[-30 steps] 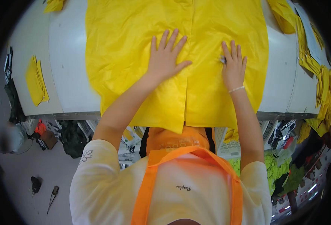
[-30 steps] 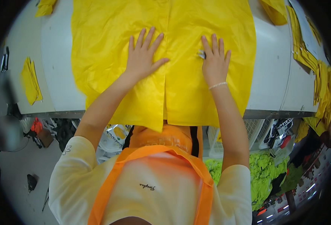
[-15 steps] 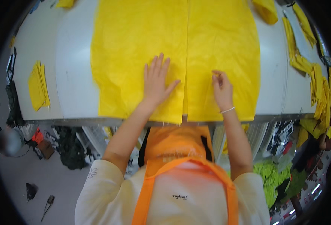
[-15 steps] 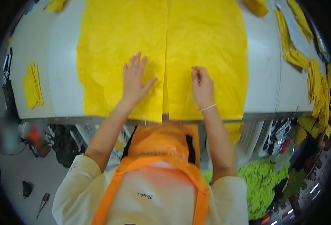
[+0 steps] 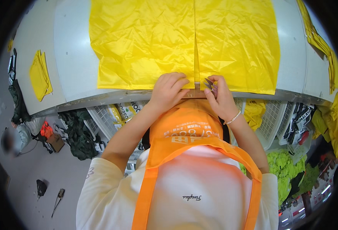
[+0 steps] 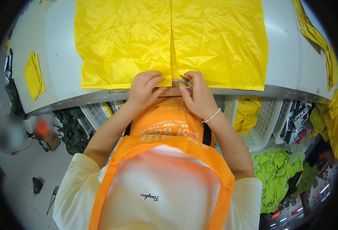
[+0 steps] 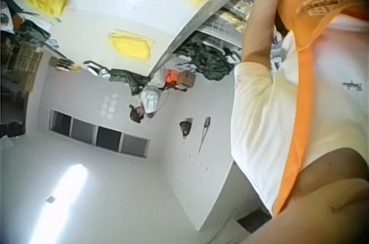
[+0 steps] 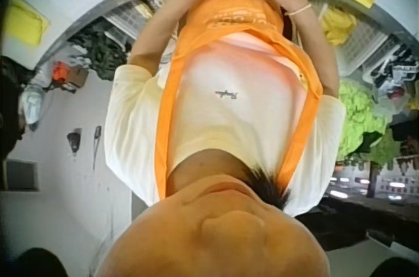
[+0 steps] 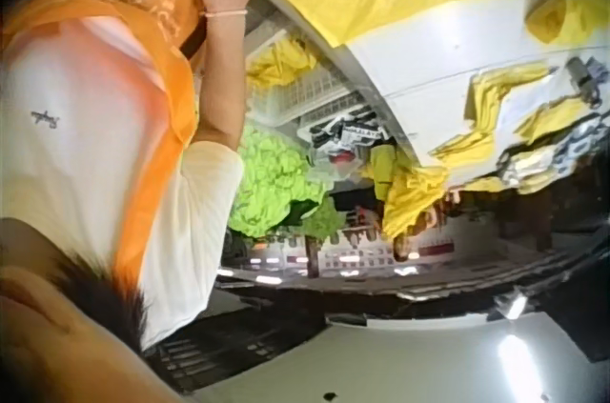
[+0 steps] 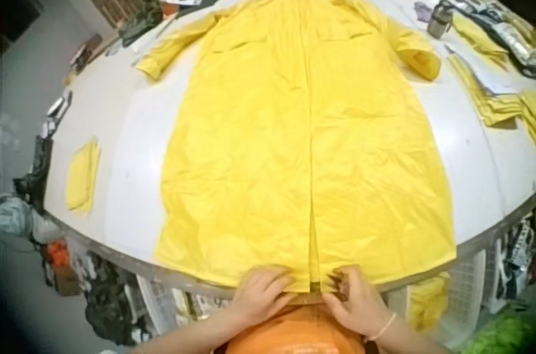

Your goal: The person lays out a yellow raincoat on a table, uses scissors to trim loose threads, then folds the garment and places it into a white basket. The process is repeated with another yellow raincoat.

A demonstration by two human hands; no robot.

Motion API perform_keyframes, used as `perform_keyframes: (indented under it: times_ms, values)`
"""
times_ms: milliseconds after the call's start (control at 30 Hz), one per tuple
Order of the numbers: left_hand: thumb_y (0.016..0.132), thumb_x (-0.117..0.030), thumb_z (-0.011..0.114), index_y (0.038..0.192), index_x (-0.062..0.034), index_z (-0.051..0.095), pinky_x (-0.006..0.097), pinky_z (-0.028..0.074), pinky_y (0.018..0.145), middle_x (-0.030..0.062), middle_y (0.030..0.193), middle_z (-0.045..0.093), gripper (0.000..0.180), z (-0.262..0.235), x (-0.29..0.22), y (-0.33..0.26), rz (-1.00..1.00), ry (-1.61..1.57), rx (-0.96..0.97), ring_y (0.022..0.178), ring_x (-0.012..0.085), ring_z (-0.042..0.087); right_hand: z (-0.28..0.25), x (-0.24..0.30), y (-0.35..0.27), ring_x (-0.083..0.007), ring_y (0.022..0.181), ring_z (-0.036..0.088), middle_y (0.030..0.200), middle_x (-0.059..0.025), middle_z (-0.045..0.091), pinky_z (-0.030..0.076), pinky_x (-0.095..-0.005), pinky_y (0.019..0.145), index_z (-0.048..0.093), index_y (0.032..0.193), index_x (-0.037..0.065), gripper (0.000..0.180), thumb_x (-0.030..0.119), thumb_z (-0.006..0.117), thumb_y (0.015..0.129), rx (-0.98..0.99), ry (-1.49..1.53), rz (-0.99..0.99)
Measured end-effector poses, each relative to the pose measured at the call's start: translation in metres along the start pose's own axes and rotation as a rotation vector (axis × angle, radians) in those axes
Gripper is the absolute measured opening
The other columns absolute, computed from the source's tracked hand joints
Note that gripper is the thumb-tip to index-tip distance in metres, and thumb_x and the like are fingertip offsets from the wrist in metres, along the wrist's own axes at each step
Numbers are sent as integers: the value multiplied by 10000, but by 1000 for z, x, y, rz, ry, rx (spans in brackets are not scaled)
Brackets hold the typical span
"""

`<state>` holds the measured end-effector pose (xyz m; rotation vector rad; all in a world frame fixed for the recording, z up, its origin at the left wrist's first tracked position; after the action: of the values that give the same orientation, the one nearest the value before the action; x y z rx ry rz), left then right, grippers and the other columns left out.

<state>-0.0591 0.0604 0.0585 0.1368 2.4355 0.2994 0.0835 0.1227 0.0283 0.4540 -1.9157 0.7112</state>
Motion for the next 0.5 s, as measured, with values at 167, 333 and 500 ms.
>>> perform_keyframes:
  times_ms: [167,333,500]
  values:
    - [686,-78,681,821,-76,609,327,452,687,32,842,594,153,0,-9,-2,90,-5,-75,789,212,580,0,16,-6,-293,836,582,974,-150,533,485,-344,697,497,1023,-1,232,133,588,857,67,-136,-63]
    - [678,-68,675,780,-74,612,327,460,639,37,802,593,120,-16,-23,-2,173,-2,-169,744,214,581,2,32,-1,-277,771,585,913,-128,566,474,-333,668,556,954,14,183,167,595,862,118,-234,-114]
    - [628,-26,716,750,-69,610,314,463,626,39,776,616,167,-32,-30,-2,180,14,-280,717,214,591,8,46,6,-274,747,584,862,-127,575,469,-334,659,577,926,19,171,172,606,858,164,-216,-93]
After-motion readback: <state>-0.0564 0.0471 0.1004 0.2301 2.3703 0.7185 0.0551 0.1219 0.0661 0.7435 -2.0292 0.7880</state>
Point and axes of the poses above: each hand's wrist, its own y-axis towards the middle knuckle, its own z-axis out of the palm, x = y × z, the point moved 9 cm from there along y, towards the middle knuckle
